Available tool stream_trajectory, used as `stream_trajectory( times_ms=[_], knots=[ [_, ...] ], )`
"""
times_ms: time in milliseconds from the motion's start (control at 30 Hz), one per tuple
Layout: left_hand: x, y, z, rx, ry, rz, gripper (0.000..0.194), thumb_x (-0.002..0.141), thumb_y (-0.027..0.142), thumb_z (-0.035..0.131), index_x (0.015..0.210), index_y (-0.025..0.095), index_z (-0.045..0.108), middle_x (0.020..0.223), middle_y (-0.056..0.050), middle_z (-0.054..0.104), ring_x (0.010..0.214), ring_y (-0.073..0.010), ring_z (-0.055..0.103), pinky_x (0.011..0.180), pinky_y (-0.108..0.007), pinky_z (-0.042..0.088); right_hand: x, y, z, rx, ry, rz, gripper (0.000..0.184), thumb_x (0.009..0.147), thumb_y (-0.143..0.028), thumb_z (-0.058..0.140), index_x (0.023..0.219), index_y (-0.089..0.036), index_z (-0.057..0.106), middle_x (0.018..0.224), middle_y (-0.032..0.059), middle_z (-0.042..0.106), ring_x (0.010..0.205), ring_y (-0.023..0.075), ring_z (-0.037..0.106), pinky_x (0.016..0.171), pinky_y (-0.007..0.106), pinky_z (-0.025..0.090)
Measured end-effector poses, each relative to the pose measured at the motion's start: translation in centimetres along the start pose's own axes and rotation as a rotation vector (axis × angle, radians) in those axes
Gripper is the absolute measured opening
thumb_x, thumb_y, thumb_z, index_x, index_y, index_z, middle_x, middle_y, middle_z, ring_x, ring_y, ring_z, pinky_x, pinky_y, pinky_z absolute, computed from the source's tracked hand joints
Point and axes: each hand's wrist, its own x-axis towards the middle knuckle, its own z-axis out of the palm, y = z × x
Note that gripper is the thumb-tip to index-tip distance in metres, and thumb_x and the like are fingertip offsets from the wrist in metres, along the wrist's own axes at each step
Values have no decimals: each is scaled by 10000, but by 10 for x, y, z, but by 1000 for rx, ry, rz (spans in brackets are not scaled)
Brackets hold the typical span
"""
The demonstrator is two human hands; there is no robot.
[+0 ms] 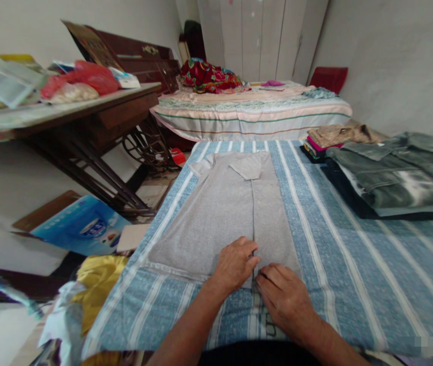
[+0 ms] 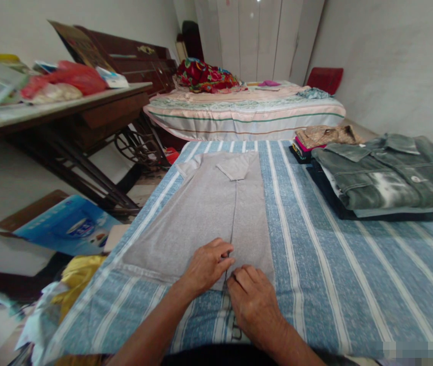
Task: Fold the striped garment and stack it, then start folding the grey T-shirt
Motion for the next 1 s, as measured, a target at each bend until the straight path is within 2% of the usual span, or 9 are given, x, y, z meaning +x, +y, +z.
stream_trajectory(
  times_ms=[133, 267, 467, 600, 700, 800, 867, 1000],
  knots=[
    [-2, 1, 0, 31, -12, 10, 149, 858, 273, 514, 941, 220, 626, 879, -7, 567, 800, -133, 554, 732, -226, 425, -5, -4, -1, -44, 25, -10, 226, 856, -90, 451, 983, -125, 635, 938, 110, 632, 950, 228, 565, 806, 377, 496],
    [-6, 8, -3, 77, -10, 8, 166, 864, 269, 500, 962, 201, 616, 912, -31, 560, 848, -155, 546, 780, -256, 439, -7, -1, -14, -6, 119, -22, 239, 845, -74, 477, 1026, -122, 626, 1013, 115, 646, 996, 217, 579, 849, 377, 507],
    [-15, 16, -3, 88, 72, -12, 175, 848, 265, 521, 992, 198, 593, 1033, -58, 546, 977, -192, 521, 867, -319, 453, -10, 33, -42, -28, 167, 106, 226, 850, -106, 504, 1016, -173, 642, 1017, 99, 668, 975, 202, 621, 854, 390, 531],
    [-19, 14, 5, 115, 104, 59, 263, 833, 256, 549, 1089, 204, 575, 1326, -95, 450, 1199, -247, 430, 997, -408, 389, -18, 46, -50, -79, 60, 70, 282, 862, -166, 506, 1126, -156, 604, 1165, 126, 624, 1134, 239, 550, 925, 444, 490],
    [-21, 10, 11, 167, 78, 101, 317, 860, 278, 521, 1172, 225, 543, 1403, -74, 416, 1301, -252, 338, 1052, -445, 326, -27, 42, -52, -135, -154, 22, 438, 854, -292, 539, 1267, -149, 520, 1325, 133, 515, 1270, 274, 418, 993, 492, 424],
    [-22, 5, 16, 226, 64, 118, 351, 896, 318, 466, 1235, 237, 509, 1430, -43, 408, 1345, -241, 280, 1081, -466, 278, -37, 37, -50, -200, -335, -19, 651, 811, -459, 583, 1357, -140, 429, 1429, 144, 386, 1327, 289, 327, 1019, 493, 390],
    [-23, 3, 20, 259, 60, 116, 370, 910, 344, 438, 1263, 246, 490, 1438, -24, 406, 1355, -236, 267, 1090, -473, 264, -41, 36, -48, -234, -375, -37, 726, 788, -519, 589, 1378, -140, 401, 1453, 152, 341, 1341, 294, 298, 1019, 491, 384],
    [-24, -2, 26, 310, 76, 113, 392, 919, 376, 410, 1292, 274, 473, 1456, -6, 381, 1365, -239, 254, 1095, -482, 255, -44, 40, -44, -264, -346, -86, 723, 799, -534, 568, 1384, -145, 396, 1440, 150, 363, 1337, 294, 303, 1011, 482, 378]
  ],
)
